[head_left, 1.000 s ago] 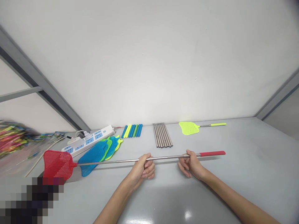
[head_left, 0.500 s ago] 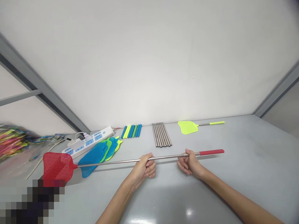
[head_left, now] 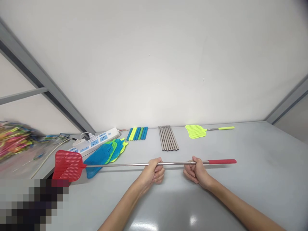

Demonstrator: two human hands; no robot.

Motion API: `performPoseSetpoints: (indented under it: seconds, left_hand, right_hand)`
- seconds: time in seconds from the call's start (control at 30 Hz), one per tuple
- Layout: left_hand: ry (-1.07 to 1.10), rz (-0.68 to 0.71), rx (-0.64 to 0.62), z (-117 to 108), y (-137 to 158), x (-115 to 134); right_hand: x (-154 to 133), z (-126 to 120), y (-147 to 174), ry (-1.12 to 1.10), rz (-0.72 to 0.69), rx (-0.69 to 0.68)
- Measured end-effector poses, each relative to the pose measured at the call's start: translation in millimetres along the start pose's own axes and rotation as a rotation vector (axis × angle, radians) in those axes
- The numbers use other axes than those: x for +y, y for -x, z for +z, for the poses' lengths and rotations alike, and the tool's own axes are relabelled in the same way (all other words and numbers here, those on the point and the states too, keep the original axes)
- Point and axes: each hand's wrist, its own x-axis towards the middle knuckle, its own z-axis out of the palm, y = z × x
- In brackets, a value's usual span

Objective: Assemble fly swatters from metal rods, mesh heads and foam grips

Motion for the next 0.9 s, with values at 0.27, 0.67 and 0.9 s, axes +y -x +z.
performPoseSetpoints:
  seconds: [0.27,0.67,0.9]
  left_hand:
    - [0.003,0.033,-0.01,8,-1,-3]
    - [0.03,0.004,-0.014,22,-15,-4]
    - [-0.059,0.051,-0.029,36,-27,-2]
  right_hand:
    - [-3,2,1,0.002,0.013,0.006]
    - [0,-3,-2,-0.103,-0.037,-0.035]
    - [-3,-6,-4,-0.201,-0.021,-0.034]
